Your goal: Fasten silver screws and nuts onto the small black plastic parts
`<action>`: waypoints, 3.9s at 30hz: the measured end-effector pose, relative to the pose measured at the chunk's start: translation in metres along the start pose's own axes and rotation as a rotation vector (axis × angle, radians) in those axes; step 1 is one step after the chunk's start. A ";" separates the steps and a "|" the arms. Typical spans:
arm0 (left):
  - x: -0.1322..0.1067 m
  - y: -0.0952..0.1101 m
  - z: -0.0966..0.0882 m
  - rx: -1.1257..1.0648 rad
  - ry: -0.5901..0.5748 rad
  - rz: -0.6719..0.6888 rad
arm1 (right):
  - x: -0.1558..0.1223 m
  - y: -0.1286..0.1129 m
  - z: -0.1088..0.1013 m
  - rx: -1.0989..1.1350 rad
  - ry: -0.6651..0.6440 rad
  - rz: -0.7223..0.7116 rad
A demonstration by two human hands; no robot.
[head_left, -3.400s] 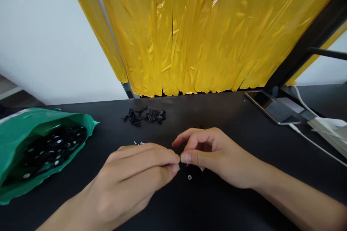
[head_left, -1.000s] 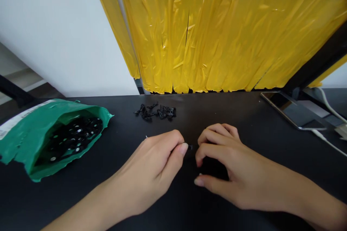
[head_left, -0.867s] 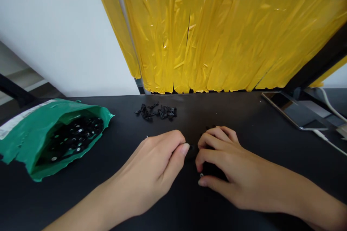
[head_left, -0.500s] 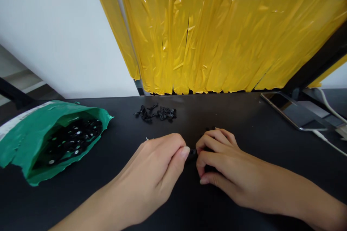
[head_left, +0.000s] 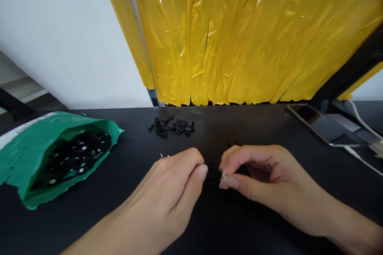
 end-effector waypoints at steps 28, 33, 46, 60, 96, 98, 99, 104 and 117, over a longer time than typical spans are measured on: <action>-0.002 -0.001 0.016 0.045 -0.003 0.057 | -0.001 0.006 0.014 -0.134 0.162 0.012; -0.003 -0.001 0.017 0.064 0.000 0.109 | -0.001 0.008 0.016 -0.034 0.096 0.021; -0.001 0.001 0.012 -0.119 0.003 -0.034 | -0.001 0.005 0.015 0.052 0.049 0.046; 0.001 0.001 0.013 -0.087 -0.082 -0.124 | 0.000 0.006 0.018 0.164 0.046 0.103; 0.010 -0.016 -0.017 0.062 0.077 -0.019 | 0.013 0.020 0.018 -0.957 0.236 -0.268; 0.010 -0.017 -0.018 0.010 0.091 -0.026 | 0.016 0.023 0.020 -0.962 0.237 -0.235; 0.010 -0.017 -0.018 -0.021 0.092 -0.030 | 0.017 0.023 0.020 -0.955 0.235 -0.219; 0.010 -0.017 -0.019 -0.090 0.090 0.003 | 0.023 0.021 0.024 -0.974 0.224 -0.143; 0.011 -0.021 -0.021 -0.144 0.023 0.007 | 0.025 0.016 0.006 -0.976 0.242 -0.185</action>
Point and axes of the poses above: each hand's wrist, its own x-axis towards the middle knuckle, its own z-axis out of the palm, y = z × x, the point moved 3 cm from there along x, towards the middle knuckle, and after that the axes turned 8 degrees about z, right-handed, at the moved point
